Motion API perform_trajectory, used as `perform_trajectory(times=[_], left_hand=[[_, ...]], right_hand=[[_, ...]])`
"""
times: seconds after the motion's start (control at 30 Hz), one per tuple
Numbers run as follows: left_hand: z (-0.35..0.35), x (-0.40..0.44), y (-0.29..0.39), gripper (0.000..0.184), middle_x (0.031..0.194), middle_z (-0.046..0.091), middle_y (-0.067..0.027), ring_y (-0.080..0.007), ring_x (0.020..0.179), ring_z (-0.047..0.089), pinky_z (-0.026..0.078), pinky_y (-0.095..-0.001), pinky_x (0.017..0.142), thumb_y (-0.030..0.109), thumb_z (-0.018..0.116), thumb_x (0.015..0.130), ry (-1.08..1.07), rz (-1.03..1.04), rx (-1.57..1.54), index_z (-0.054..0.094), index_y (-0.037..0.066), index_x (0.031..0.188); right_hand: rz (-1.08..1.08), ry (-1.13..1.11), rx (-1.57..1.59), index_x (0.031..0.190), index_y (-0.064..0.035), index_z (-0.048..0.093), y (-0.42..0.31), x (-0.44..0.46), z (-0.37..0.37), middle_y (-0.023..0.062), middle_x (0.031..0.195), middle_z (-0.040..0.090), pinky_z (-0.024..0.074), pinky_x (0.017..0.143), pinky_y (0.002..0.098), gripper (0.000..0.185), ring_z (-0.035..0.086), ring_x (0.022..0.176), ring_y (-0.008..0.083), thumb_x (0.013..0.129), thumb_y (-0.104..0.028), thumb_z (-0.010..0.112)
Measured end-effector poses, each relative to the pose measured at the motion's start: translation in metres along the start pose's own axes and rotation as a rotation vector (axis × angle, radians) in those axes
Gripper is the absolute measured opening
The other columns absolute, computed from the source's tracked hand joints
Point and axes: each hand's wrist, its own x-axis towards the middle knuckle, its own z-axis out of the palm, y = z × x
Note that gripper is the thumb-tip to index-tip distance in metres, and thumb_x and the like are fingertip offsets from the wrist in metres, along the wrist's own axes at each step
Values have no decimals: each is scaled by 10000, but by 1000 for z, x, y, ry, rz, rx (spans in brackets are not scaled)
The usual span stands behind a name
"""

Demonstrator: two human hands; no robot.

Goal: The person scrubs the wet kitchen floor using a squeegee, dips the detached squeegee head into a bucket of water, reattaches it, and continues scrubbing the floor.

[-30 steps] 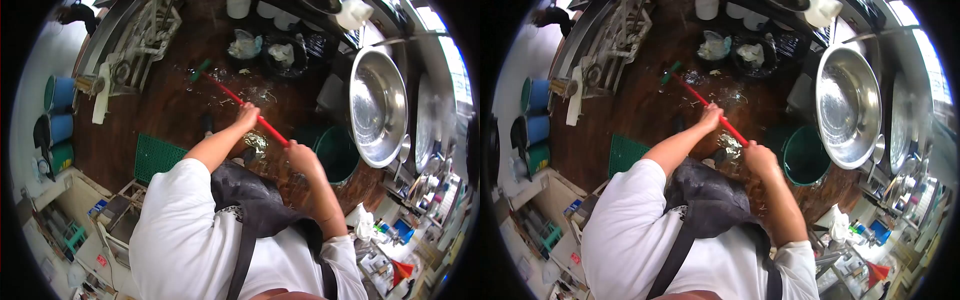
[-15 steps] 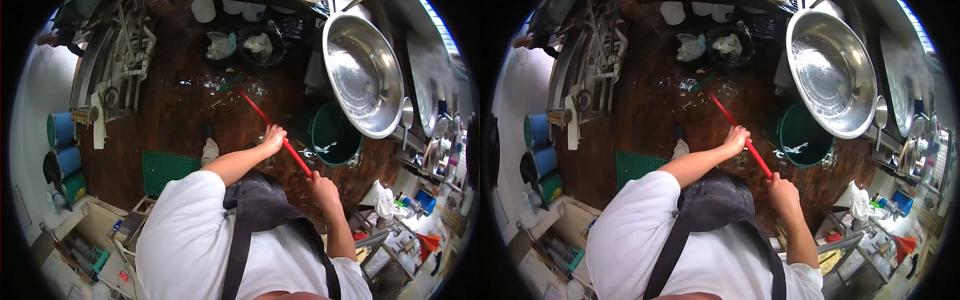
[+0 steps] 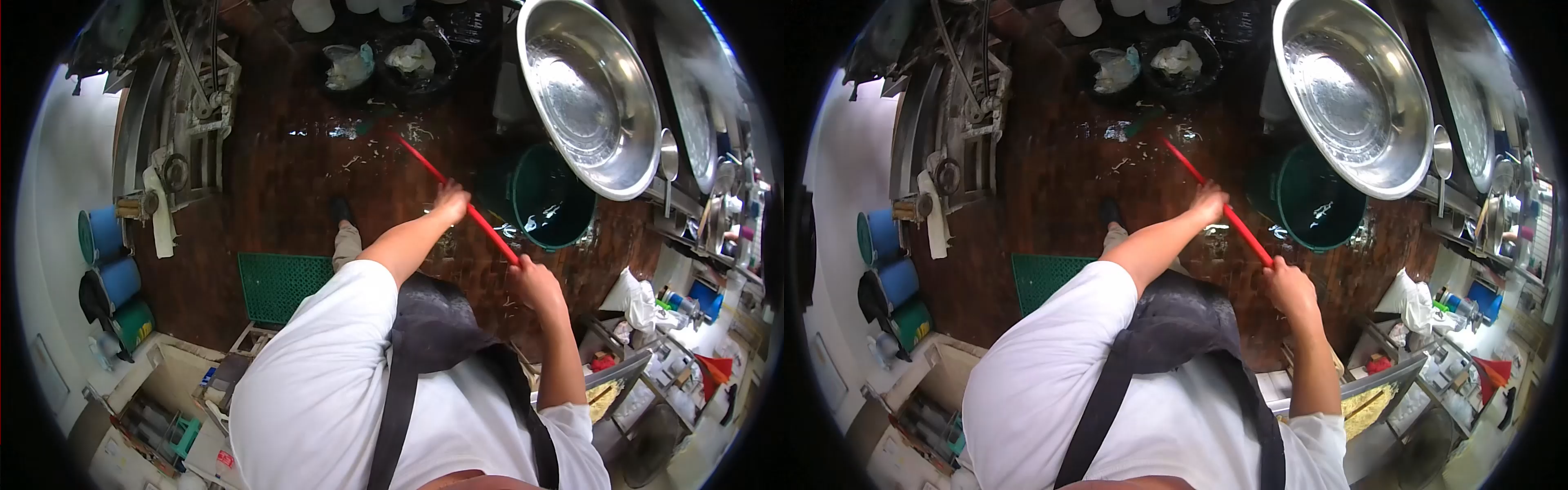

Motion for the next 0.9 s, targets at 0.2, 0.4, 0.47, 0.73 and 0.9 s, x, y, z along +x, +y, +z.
perform_trajectory(times=[0.2, 0.4, 0.47, 0.73, 0.9], left_hand=[[-50, -63, 22, 142, 820, 615, -92, -326, 987, 575, 417, -548, 935, 236, 705, 806, 349, 147, -143, 672, 123, 728], [-65, -154, -118, 193, 744, 604, -118, -354, 820, 592, 457, -480, 767, 209, 766, 758, 555, -37, 11, 632, 108, 661], [-46, -162, -151, 213, 747, 607, -136, -378, 813, 599, 473, -500, 746, 221, 767, 779, 489, -94, 55, 633, 93, 676], [-25, 15, 11, 138, 787, 665, -150, -379, 843, 648, 511, -506, 758, 272, 755, 764, 462, -106, -108, 714, 141, 746], [-57, 39, 65, 36, 788, 686, -105, -346, 836, 661, 525, -477, 759, 178, 736, 754, 477, 82, -131, 739, 161, 786]], right_hand=[[15, -81, -40, 1149, -76, 554, -29, -55, -43, 215, 876, 709, 540, 756, 550, 322, 691, 863, 419, 1001, -356, 500], [-392, -24, -57, 1069, -74, 600, -102, 6, 21, 155, 840, 720, 566, 718, 481, 257, 714, 801, 360, 999, -299, 496], [-476, 48, -168, 1011, -71, 632, -126, 36, 37, 126, 800, 717, 569, 691, 455, 266, 718, 763, 331, 999, -298, 493], [-153, 106, -444, 1084, -159, 690, -27, 20, -142, 118, 952, 726, 568, 769, 458, 246, 711, 913, 323, 973, -343, 570], [-135, 210, -525, 1064, -127, 643, -26, -27, -169, 150, 843, 714, 552, 716, 492, 214, 712, 824, 347, 978, -311, 573]])
